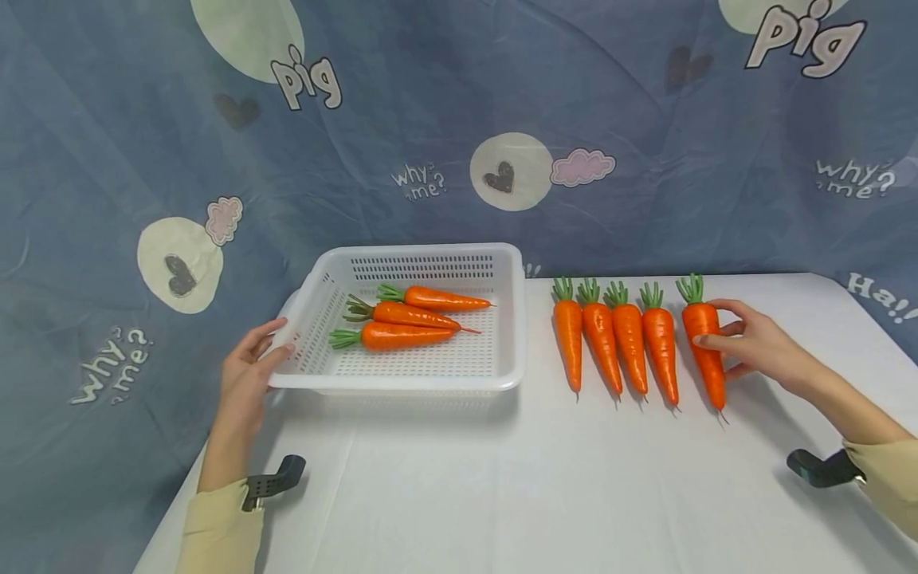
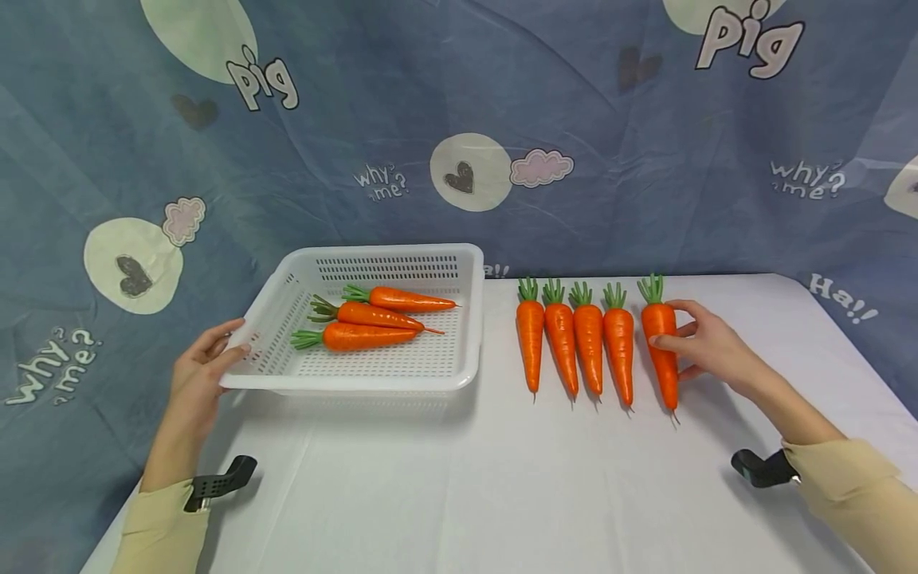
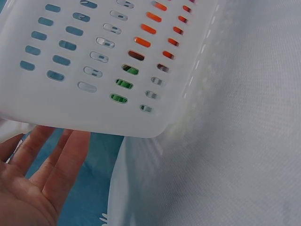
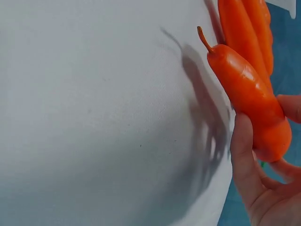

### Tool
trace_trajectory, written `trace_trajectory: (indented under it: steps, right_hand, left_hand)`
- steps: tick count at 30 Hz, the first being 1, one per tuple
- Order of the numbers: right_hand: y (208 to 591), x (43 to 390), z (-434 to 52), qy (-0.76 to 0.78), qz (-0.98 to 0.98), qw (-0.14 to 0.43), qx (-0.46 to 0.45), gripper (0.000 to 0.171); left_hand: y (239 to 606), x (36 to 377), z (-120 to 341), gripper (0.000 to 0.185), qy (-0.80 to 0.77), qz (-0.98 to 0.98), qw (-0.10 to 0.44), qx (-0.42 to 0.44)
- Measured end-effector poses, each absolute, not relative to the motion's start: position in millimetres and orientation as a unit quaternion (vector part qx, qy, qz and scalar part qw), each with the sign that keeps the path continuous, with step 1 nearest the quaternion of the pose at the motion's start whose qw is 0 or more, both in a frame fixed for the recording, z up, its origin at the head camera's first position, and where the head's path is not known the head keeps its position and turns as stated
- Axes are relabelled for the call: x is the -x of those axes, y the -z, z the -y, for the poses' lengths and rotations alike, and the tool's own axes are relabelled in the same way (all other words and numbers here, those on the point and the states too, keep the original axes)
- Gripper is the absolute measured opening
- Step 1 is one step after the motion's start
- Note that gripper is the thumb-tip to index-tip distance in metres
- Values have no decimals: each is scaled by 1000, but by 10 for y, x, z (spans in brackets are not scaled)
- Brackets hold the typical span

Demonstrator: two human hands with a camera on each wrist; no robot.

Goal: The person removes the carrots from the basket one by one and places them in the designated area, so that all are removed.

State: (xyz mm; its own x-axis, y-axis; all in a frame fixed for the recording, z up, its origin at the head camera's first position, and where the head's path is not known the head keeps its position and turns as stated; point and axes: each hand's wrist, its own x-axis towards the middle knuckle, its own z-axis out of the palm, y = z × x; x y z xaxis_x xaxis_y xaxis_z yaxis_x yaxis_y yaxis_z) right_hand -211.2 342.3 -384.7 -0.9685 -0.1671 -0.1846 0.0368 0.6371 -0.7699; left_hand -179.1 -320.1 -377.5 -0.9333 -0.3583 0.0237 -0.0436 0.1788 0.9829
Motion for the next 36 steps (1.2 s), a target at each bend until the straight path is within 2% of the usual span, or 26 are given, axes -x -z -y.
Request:
trace_trajectory:
  steps: [23, 28, 36]
  right_hand:
    - [3918, 2182, -3410, 416, -895, 150, 50, 79]
    - [3885, 2147, -3444, 411, -900, 133, 48, 77]
    - [3827, 2058, -3450, 383, -919, 75, 64, 67]
  left_hand:
    - [3781, 1791, 3193, 46, 635, 752, 129, -118]
    - [3785, 1788, 3196, 46, 635, 753, 129, -118]
    - [3788, 1783, 3204, 46, 634, 753, 129, -121]
